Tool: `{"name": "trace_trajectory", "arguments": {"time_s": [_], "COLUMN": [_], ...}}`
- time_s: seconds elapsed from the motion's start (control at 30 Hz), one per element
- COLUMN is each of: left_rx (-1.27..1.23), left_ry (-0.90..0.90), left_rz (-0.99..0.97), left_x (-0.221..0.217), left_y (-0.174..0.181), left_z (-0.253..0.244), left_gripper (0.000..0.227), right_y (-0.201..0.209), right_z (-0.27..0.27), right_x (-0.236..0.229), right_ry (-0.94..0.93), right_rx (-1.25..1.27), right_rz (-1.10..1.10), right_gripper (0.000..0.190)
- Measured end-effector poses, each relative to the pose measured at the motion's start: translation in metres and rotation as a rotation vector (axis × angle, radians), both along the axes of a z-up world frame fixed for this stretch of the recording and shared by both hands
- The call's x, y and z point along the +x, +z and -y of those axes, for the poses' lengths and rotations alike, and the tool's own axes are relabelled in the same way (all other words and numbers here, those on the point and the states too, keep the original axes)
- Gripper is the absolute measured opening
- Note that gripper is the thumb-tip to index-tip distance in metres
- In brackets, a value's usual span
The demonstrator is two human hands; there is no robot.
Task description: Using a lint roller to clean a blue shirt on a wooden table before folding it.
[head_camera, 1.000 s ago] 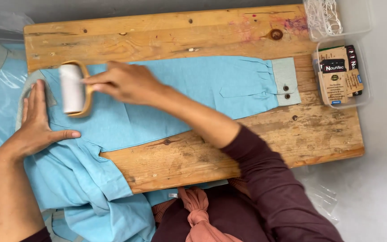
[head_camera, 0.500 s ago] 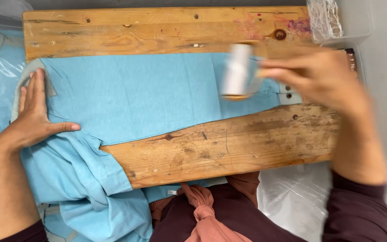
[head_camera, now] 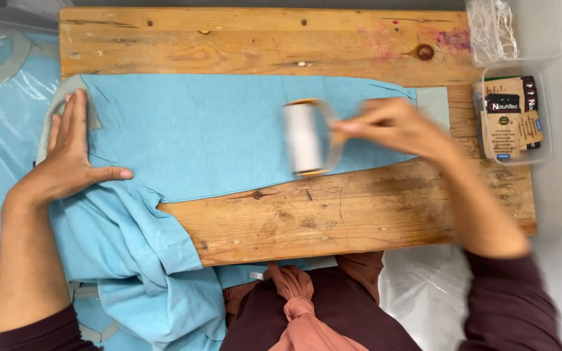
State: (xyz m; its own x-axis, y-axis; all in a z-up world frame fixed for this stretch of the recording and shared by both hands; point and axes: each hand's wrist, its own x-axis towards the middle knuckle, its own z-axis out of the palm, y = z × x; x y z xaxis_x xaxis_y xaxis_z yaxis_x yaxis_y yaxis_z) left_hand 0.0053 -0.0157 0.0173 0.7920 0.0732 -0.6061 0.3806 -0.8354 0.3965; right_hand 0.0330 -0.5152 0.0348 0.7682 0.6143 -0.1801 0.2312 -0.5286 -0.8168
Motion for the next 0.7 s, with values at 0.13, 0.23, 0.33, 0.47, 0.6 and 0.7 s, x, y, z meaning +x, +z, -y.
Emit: {"name": "trace_trajectory", "arguments": {"time_s": [0.13,0.23,0.33,0.47,0.6,0.7], "left_rx": [-0.019,-0.013,-0.015,-0.026,-0.037,-0.041], "left_ry": [-0.043,-0.012,-0.037,-0.006,-0.012,-0.015], "left_rz": [0.044,0.017,0.056,0.045,0.056,0.049], "left_x": [0.001,0.001,0.000,0.000,-0.001,-0.001], "left_y": [-0.007,-0.003,-0.007,-0.003,-0.007,-0.004], "left_z": [-0.004,-0.003,-0.006,-0.004,-0.005,-0.003], "left_gripper": [0.141,0.141,0.141,0.142,0.143,0.142], "right_y": [0.064,0.062,0.036,-0.010,-0.066,-0.059], "right_z": [0.065,0.046,-0.054,-0.208,-0.295,-0.264], "right_x": [-0.031,-0.042,-0.039,-0.009,0.043,0.054], "right_ry": [-0.256,-0.239,-0.036,0.065,-0.114,-0.010], "right_rx": [-0.454,-0.953,-0.395,-0.477,-0.305,-0.270], "right_rz": [0.035,0.334,0.278,0.414,0.677,0.695], "right_gripper": [0.025,0.043,0.058,0.064,0.054,0.039]}}
